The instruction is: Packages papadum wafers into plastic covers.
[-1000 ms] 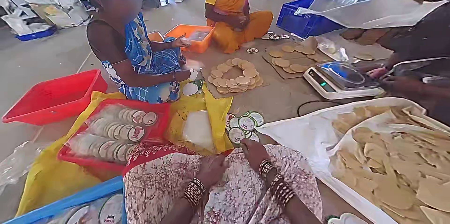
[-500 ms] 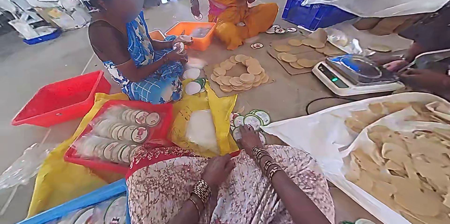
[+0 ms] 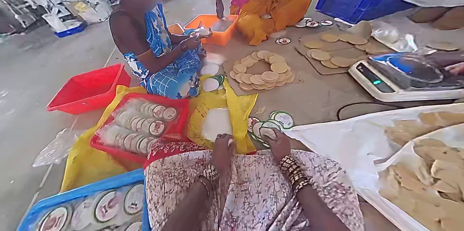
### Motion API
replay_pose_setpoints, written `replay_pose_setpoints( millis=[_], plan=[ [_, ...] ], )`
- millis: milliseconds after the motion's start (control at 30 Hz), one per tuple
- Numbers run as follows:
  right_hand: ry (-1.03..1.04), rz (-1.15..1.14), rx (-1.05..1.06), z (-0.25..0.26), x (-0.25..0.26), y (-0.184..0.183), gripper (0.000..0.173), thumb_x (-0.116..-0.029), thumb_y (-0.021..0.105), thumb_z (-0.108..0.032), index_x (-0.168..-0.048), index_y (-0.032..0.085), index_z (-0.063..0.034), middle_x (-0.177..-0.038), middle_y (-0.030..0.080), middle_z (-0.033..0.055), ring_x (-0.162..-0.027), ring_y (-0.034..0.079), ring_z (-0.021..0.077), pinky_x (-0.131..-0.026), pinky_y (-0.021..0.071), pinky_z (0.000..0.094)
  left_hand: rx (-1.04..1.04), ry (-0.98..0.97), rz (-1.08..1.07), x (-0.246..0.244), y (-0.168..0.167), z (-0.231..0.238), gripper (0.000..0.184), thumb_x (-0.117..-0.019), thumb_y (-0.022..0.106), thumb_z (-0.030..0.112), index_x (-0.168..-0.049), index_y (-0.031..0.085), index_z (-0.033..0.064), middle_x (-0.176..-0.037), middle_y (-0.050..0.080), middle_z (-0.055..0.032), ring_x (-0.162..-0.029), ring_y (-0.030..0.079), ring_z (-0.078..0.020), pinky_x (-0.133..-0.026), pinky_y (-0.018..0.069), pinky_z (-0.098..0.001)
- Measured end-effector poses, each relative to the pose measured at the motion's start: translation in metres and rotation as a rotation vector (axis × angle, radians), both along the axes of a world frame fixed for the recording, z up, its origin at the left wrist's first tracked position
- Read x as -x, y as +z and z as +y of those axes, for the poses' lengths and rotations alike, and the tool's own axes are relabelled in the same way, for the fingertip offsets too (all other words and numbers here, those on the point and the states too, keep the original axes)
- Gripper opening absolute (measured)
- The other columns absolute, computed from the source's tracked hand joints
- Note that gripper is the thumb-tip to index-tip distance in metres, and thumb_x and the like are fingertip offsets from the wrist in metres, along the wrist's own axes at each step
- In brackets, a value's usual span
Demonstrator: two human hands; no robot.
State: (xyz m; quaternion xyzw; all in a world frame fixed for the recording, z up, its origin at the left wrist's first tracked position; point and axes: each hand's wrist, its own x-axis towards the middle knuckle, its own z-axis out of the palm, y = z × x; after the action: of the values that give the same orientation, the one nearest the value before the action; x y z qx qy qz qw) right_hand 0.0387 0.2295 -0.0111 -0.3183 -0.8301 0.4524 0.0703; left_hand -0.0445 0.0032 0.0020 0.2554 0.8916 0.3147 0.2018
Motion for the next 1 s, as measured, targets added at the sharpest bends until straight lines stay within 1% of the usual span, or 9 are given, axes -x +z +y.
replay_pose_setpoints(
  millis=[133,267,433,567,667,733,833,900,1000],
  plan=[
    [-0.181,0.237,0.147,-0.003,-0.014,-0.012,0.038,-0.0958,0.069,-0.015,-0.127,0.065,0.0053,-0.118,0.069,0.0257,-0.113,0.067,0.0345,-0.102,0.0495,0.0545,0.401,-0.135,-0.03,0.04,-0.014,0.001,0.066,-0.0955,0.069,0.021,-0.155,0.042,0.01,-0.166,0.027,-0.0177,-0.155,0.019,-0.0392,-0.12,0.0144,-0.0674],
    [-0.293,0.283,0.235,-0.003,-0.013,-0.011,0.034,-0.0983,0.066,-0.015,-0.126,0.064,0.0048,-0.115,0.07,0.0224,-0.108,0.068,0.0288,-0.099,0.0511,0.0502,0.509,-0.221,0.067,0.037,-0.03,0.005,0.043,-0.0944,0.069,0.012,-0.134,0.06,-0.0005,-0.145,0.05,-0.0254,-0.134,0.049,-0.0446,-0.109,0.0383,-0.0635],
    [-0.28,0.31,0.255,-0.003,-0.012,-0.014,0.031,-0.0971,0.068,-0.014,-0.122,0.066,0.0043,-0.109,0.072,0.0198,-0.101,0.07,0.0257,-0.095,0.0536,0.0481,0.497,-0.126,0.061,0.03,-0.021,0.004,0.032,-0.1072,0.049,0.021,-0.126,0.067,0.0032,-0.131,0.063,-0.0201,-0.127,0.057,-0.0378,-0.111,0.0381,-0.0578],
    [-0.238,0.349,0.294,-0.004,-0.015,-0.013,0.028,-0.0966,0.067,-0.012,-0.12,0.066,0.0049,-0.106,0.072,0.0175,-0.096,0.07,0.0202,-0.091,0.0558,0.0419,0.181,0.157,0.189,0.024,-0.011,-0.011,0.033,-0.1081,0.047,0.022,-0.123,0.073,0.0066,-0.127,0.07,-0.0146,-0.128,0.059,-0.032,-0.118,0.0319,-0.0553],
    [-0.163,0.348,0.397,-0.006,-0.016,-0.011,0.022,-0.0927,0.07,-0.006,-0.112,0.068,0.0041,-0.097,0.073,0.0118,-0.086,0.069,0.013,-0.083,0.0572,0.034,-0.279,0.403,0.466,0.014,-0.013,-0.018,0.029,-0.1049,0.051,0.012,-0.11,0.074,-0.0032,-0.108,0.075,-0.0188,-0.11,0.07,-0.0351,-0.115,0.0324,-0.0632],
    [-0.107,0.323,0.552,-0.011,-0.019,-0.004,0.016,-0.0923,0.07,0.0,-0.108,0.068,0.0045,-0.092,0.073,0.0087,-0.081,0.07,0.0092,-0.079,0.059,0.0282,-0.541,0.559,0.431,0.005,-0.013,-0.016,0.026,-0.103,0.051,0.01,-0.104,0.073,-0.0049,-0.085,0.072,-0.0107,-0.083,0.07,-0.0201,-0.094,0.0525,-0.0427],
    [0.051,0.347,0.733,-0.027,-0.029,0.006,0.026,-0.0899,0.068,0.007,-0.115,0.068,0.0046,-0.098,0.076,0.0068,-0.086,0.072,0.0078,-0.081,0.0601,0.0252,-0.888,0.694,0.085,-0.014,-0.015,-0.009,0.02,-0.1041,0.052,0.009,-0.096,0.066,-0.0035,-0.061,0.053,0.0041,-0.051,0.05,-0.0008,-0.053,0.0465,-0.0186],
    [0.235,0.371,0.764,-0.03,-0.035,0.004,0.045,-0.0863,0.07,0.003,-0.131,0.063,0.0041,-0.123,0.071,0.008,-0.105,0.069,0.0091,-0.091,0.0577,0.0262,-0.973,0.691,-0.066,-0.025,-0.021,-0.003,0.021,-0.1038,0.053,0.008,-0.089,0.065,-0.0018,-0.057,0.051,0.0059,-0.047,0.046,0.0006,-0.049,0.0422,-0.0164],
    [0.366,0.372,0.721,-0.034,-0.038,0.001,0.03,-0.082,0.074,-0.005,-0.111,0.072,0.0007,-0.134,0.066,0.0076,-0.117,0.065,0.0114,-0.098,0.0557,0.0293,-0.957,0.551,-0.23,-0.042,-0.022,0.007,0.022,-0.1038,0.054,0.01,-0.086,0.064,0.0017,-0.06,0.049,0.0044,-0.05,0.043,-0.002,-0.05,0.0391,-0.0184]
  ],
)
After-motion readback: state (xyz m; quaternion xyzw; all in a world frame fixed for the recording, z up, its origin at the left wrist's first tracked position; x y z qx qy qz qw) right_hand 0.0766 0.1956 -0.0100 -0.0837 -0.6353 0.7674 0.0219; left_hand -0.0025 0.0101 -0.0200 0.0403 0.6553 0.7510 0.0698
